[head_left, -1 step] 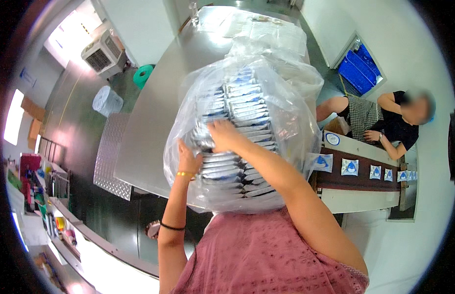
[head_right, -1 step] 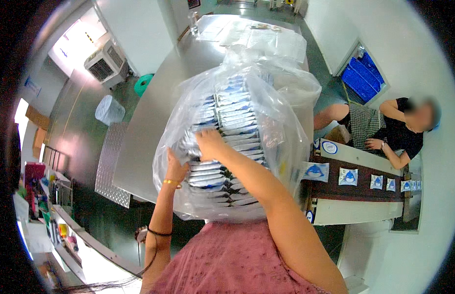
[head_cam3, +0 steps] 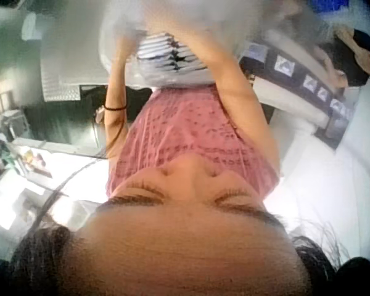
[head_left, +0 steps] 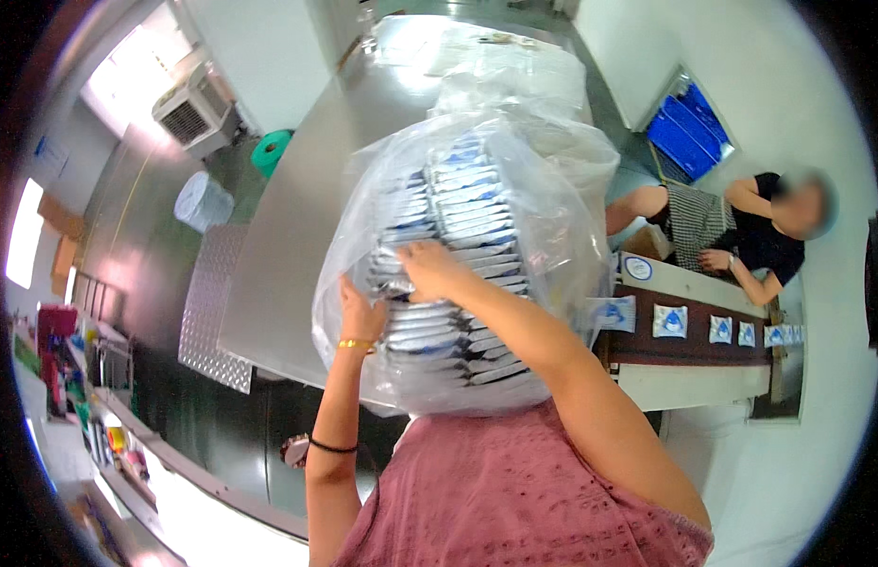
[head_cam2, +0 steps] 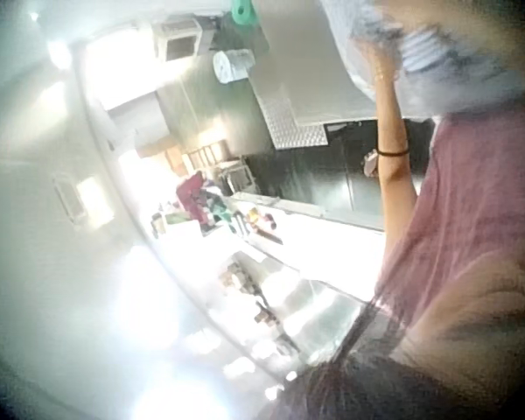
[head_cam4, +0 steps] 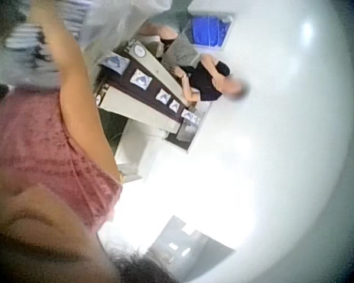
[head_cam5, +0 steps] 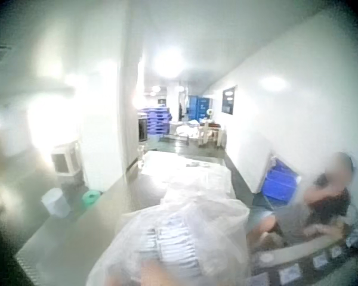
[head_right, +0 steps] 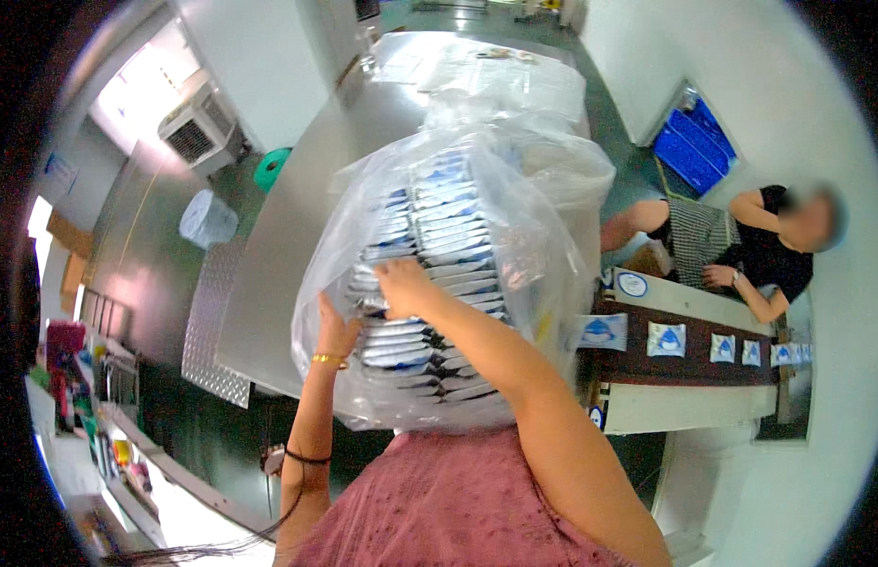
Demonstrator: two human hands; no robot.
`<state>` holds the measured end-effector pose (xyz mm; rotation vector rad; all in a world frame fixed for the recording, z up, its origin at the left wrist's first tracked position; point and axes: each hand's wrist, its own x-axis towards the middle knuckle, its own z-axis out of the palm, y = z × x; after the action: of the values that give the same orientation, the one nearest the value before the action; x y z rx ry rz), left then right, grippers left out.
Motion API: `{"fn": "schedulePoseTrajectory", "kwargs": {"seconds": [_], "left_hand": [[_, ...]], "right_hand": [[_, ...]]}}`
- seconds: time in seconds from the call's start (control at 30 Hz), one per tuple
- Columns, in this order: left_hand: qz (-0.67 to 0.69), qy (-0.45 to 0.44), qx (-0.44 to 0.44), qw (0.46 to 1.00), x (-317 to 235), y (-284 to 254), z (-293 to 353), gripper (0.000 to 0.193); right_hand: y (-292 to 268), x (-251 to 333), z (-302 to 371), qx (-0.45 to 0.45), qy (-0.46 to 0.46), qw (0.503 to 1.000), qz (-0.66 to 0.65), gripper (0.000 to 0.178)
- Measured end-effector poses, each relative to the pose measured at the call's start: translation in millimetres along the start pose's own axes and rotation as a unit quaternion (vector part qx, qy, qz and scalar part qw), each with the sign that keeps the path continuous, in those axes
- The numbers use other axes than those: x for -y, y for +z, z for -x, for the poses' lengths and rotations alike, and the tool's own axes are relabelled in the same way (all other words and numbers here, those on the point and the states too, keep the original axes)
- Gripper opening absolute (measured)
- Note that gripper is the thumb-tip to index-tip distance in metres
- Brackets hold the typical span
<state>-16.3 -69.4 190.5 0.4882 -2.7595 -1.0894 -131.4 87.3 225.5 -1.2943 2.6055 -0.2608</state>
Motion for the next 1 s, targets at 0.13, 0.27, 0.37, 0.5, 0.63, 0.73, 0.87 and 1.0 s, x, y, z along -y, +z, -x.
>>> {"fn": "schedulePoseTrajectory", "kwargs": {"seconds": [0.13,0.27,0.37,0.5,0.63,0.73,0.87,1.0], "left_hand": [[-0.048,0.153,-0.081,0.984,-19.3,-0.6,-32.2,0.059],[-0.091,0.186,0.046,0.977,11.4,8.9,-69.0,0.039],[-0.101,0.208,0.143,0.962,-13.6,6.1,-64.9,0.042],[-0.125,0.261,0.142,0.947,-2.5,9.1,-72.7,0.04],[-0.01,0.198,0.163,0.966,63.6,6.6,-87.6,0.044],[0.227,0.116,0.216,0.943,55.4,17.3,-97.3,0.048],[0.327,0.016,0.255,0.91,39.4,-8.2,-81.2,0.053],[0.042,0.117,0.24,0.963,10.9,-9.6,-96.2,0.048]], "right_hand": [[0.1,-2.9,-10.1,0.044,-0.047,0.996,0.061,0.063],[16.3,15.3,-16.9,0.049,-0.09,0.989,0.105,0.068],[17.4,1.8,14.0,-0.04,-0.058,0.995,0.071,0.077],[20.5,-7.8,28.8,-0.109,-0.047,0.993,0.005,0.083],[20.7,5.5,22.8,-0.232,-0.127,0.963,-0.043,0.051],[46.7,7.0,6.8,-0.317,-0.197,0.927,0.026,0.021],[48.2,56.1,3.9,-0.278,-0.131,0.95,0.06,0.013],[37.4,65.2,3.7,-0.163,-0.111,0.979,0.045,0.019]]}}
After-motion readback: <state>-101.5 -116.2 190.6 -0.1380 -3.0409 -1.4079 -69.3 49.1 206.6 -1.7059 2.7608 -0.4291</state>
